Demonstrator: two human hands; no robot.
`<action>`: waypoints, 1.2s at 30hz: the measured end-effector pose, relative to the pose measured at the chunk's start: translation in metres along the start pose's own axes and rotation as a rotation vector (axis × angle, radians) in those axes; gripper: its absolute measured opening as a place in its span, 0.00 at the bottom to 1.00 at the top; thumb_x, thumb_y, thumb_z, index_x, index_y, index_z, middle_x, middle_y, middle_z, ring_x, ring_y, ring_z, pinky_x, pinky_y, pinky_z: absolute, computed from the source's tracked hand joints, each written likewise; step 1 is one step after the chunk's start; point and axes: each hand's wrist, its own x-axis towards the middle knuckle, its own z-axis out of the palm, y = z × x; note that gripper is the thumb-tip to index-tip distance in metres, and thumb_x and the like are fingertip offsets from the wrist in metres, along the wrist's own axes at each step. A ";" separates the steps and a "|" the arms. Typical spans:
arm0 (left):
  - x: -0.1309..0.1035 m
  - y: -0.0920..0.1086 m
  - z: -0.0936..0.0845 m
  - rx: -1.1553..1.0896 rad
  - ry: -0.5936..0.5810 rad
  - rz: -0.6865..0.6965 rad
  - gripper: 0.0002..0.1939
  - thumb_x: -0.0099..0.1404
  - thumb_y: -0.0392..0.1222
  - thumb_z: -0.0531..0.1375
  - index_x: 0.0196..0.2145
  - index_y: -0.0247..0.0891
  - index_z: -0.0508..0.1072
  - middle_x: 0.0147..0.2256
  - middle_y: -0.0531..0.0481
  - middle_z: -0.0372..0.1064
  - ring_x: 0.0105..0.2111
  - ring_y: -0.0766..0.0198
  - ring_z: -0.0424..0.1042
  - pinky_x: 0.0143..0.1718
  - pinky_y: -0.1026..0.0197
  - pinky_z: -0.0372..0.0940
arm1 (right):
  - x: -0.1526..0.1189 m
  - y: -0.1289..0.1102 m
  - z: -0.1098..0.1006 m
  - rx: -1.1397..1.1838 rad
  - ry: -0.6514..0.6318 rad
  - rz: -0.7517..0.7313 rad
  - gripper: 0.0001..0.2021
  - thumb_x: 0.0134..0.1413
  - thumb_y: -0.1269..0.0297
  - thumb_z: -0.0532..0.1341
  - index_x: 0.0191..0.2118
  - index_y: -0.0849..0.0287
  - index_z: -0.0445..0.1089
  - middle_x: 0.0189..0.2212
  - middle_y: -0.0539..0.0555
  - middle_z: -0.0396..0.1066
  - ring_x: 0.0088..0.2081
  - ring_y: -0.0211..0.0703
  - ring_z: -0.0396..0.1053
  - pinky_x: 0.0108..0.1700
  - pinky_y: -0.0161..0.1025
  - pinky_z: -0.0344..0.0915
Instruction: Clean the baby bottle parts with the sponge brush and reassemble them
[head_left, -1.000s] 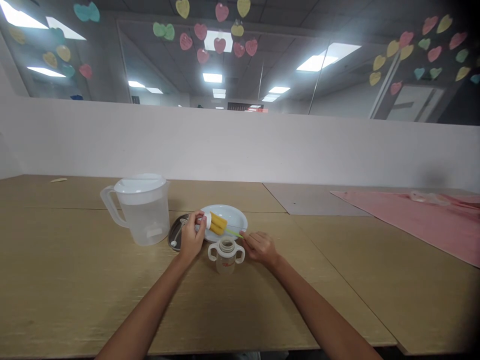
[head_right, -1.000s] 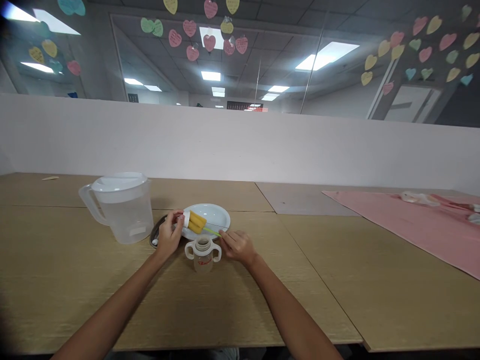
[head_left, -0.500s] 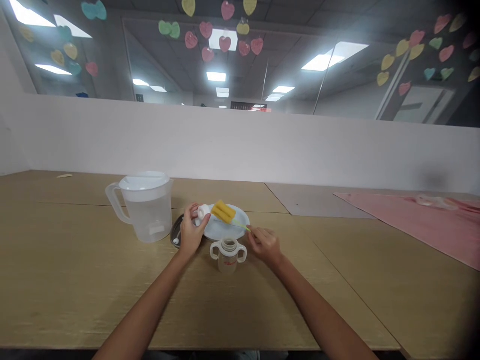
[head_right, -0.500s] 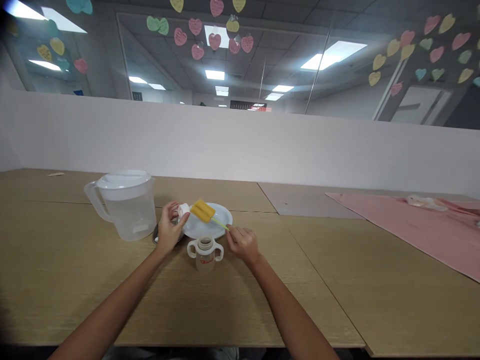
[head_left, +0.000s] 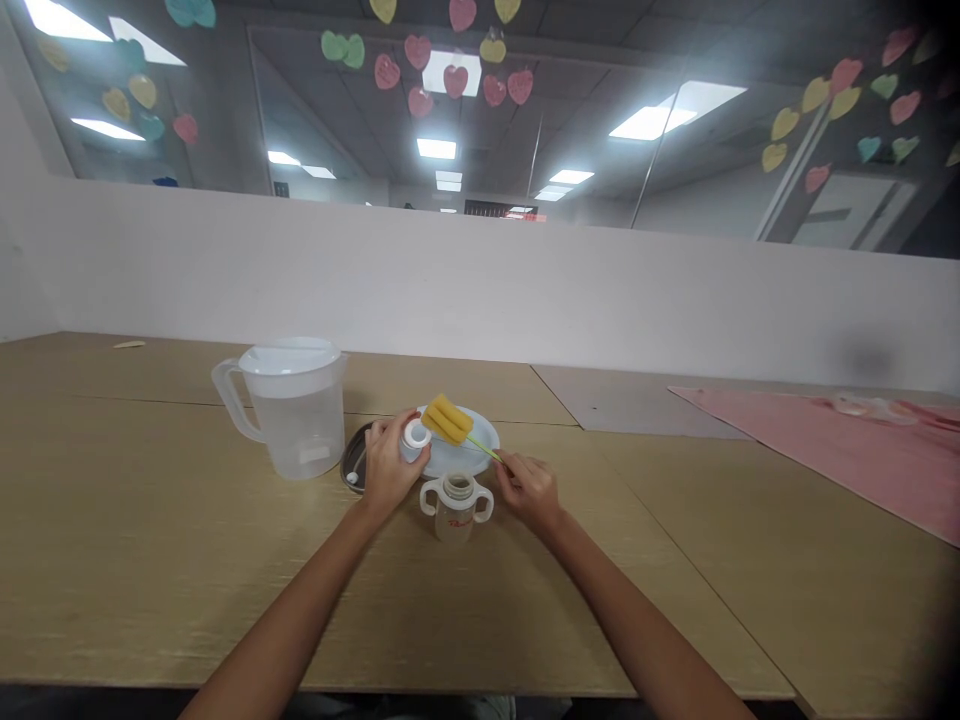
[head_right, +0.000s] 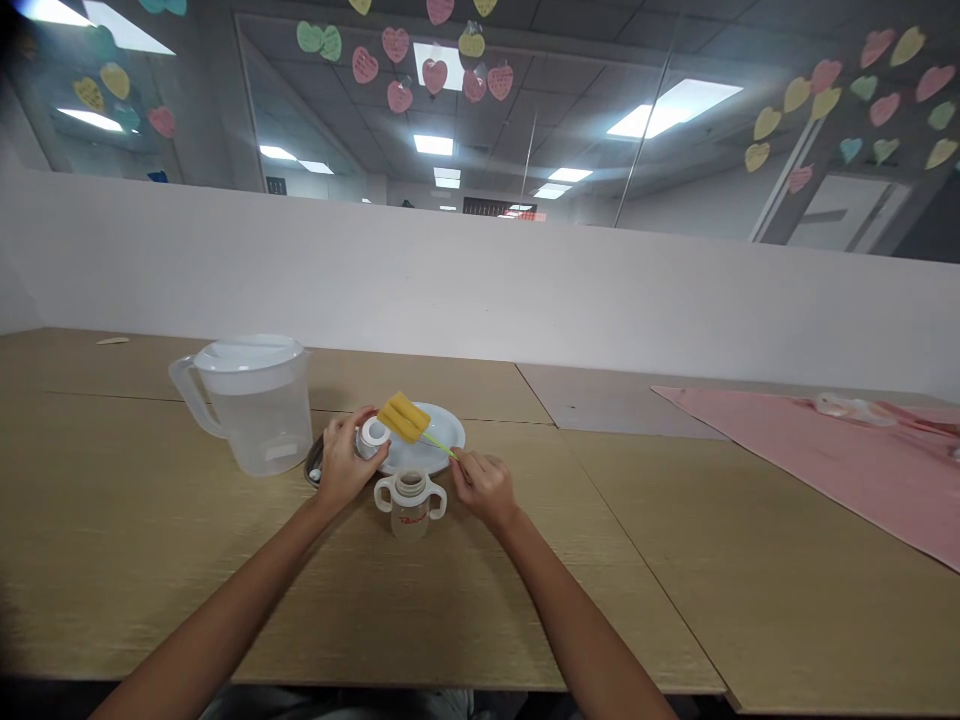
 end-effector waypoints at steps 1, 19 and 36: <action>0.000 0.000 0.000 0.008 0.001 0.000 0.23 0.54 0.40 0.61 0.49 0.40 0.66 0.45 0.48 0.71 0.43 0.54 0.65 0.47 0.53 0.57 | -0.001 0.000 0.000 0.004 0.006 -0.008 0.08 0.59 0.69 0.55 0.36 0.63 0.72 0.19 0.51 0.71 0.21 0.33 0.66 0.27 0.32 0.58; 0.009 -0.055 -0.015 0.258 -0.178 -0.220 0.18 0.58 0.39 0.52 0.46 0.38 0.66 0.40 0.45 0.71 0.40 0.53 0.70 0.40 0.55 0.62 | -0.005 0.009 0.003 -0.008 -0.043 0.062 0.10 0.60 0.67 0.54 0.36 0.62 0.72 0.24 0.53 0.74 0.22 0.34 0.69 0.27 0.32 0.60; -0.001 -0.057 -0.003 0.384 -0.631 -0.192 0.24 0.56 0.46 0.54 0.49 0.33 0.63 0.46 0.34 0.68 0.48 0.45 0.67 0.47 0.50 0.59 | -0.006 0.009 0.004 0.017 -0.050 0.069 0.09 0.60 0.67 0.54 0.37 0.63 0.72 0.25 0.53 0.75 0.23 0.34 0.69 0.28 0.32 0.60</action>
